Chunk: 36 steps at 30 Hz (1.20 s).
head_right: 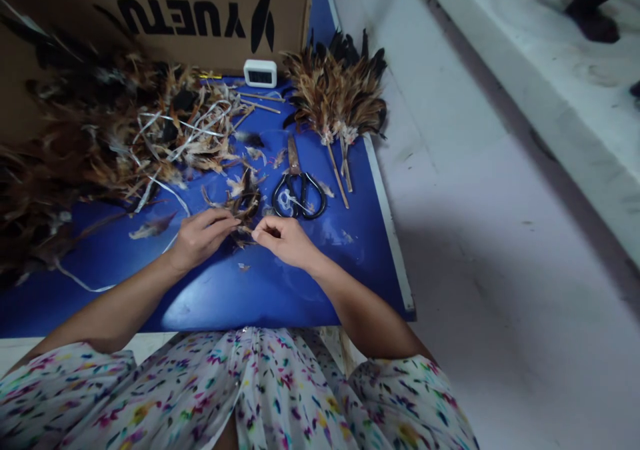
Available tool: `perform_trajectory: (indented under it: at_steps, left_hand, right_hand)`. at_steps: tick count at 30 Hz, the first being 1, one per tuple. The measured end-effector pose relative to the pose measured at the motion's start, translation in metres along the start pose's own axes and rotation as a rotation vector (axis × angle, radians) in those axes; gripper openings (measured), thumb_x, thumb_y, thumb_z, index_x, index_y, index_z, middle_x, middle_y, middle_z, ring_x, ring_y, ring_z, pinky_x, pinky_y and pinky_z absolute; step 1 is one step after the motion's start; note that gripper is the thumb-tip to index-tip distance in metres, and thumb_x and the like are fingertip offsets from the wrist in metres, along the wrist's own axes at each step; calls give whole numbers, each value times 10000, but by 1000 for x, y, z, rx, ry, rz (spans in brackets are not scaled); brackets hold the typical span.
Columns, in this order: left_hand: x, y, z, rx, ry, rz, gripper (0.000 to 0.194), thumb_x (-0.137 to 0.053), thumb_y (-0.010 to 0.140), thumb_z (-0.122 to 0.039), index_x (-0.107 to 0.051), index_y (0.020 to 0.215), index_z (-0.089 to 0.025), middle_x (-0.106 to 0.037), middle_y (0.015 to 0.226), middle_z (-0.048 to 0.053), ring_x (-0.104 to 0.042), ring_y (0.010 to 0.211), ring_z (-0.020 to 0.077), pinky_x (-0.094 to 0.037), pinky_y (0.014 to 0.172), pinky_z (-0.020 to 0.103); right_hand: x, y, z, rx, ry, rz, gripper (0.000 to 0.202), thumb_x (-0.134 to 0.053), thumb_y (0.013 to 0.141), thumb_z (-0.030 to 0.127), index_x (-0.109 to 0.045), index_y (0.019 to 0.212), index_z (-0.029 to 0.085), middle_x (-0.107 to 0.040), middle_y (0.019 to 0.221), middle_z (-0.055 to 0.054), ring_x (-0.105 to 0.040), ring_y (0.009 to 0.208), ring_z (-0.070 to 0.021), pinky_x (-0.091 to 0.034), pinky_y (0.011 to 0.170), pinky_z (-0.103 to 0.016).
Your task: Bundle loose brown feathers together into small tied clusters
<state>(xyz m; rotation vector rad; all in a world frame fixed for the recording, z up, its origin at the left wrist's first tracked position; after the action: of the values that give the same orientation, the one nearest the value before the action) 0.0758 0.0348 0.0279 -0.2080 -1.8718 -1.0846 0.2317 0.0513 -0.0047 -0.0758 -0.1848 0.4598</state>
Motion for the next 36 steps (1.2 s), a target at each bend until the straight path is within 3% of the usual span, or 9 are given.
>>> perform_trajectory:
  at_steps: [3,7,10,13,18,23,30,33,36]
  left_hand:
    - [-1,-2,-4,-42,-6,-8,161,-589,920,-180,-717,1014,-208,-733,955,63,-692,825,141,-536,738,239]
    - [4,2,7,60,-69,-18,165,-575,933,-220,-738,963,-212,-748,938,59,-699,810,134,-536,729,231]
    - [21,6,29,262,-170,-128,160,-620,909,-270,-751,860,-193,-739,784,50,-686,740,137,-537,727,244]
    - [34,-2,59,564,-372,-279,167,-677,861,-322,-754,817,-180,-671,601,16,-619,567,122,-517,616,248]
    - [20,-23,85,838,-793,-384,191,-740,784,-348,-759,839,-166,-704,671,30,-537,445,79,-424,449,215]
    - [3,-33,88,922,-993,-418,253,-805,702,-379,-757,811,-156,-708,680,31,-509,428,62,-393,421,200]
    - [4,-35,89,904,-1020,-430,272,-812,702,-384,-745,810,-144,-718,687,41,-513,429,60,-406,432,198]
    - [6,-36,90,903,-1029,-445,275,-809,707,-385,-732,803,-139,-710,675,36,-516,429,60,-404,427,194]
    - [6,-35,90,908,-1054,-449,284,-805,709,-392,-716,795,-136,-701,663,32,-511,425,58,-394,415,190]
  right_hand:
    - [-1,-1,3,13,19,14,278,-627,824,414,-555,697,177,-418,540,69,-346,496,-66,-282,503,-224]
    - [3,0,3,31,70,-15,327,-618,837,470,-566,708,174,-496,561,48,-409,485,-67,-321,491,-218]
    - [9,2,0,52,97,-69,346,-592,858,496,-569,730,176,-518,557,47,-445,472,-69,-358,495,-219]
    - [11,4,-3,72,65,-90,292,-603,859,459,-592,780,178,-497,541,62,-460,476,-72,-388,518,-221]
    - [4,7,-5,90,-100,-112,152,-607,837,322,-616,807,173,-546,642,42,-463,520,-70,-364,530,-218]
    - [-21,15,11,190,-394,-76,69,-599,846,206,-635,802,169,-616,761,11,-499,609,-77,-388,628,-227]
    - [-56,33,20,97,-946,8,136,-612,902,295,-640,928,165,-689,984,-86,-618,827,-186,-396,708,-294]
    - [-60,37,18,67,-944,43,96,-554,910,192,-636,869,162,-696,914,-77,-619,789,-173,-386,693,-290]
    - [-56,39,17,61,-744,57,91,-579,879,191,-606,795,170,-641,730,-11,-558,651,-118,-365,623,-255]
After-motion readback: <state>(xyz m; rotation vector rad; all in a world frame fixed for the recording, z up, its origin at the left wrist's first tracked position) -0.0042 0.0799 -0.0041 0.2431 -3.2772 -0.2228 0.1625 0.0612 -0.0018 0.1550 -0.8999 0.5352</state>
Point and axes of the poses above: each hand's wrist, its own y-axis towards the middle knuckle, its own x-axis out of the back of the hand, z = x × y, the point moved 8 cm from there along y, towards the middle knuckle
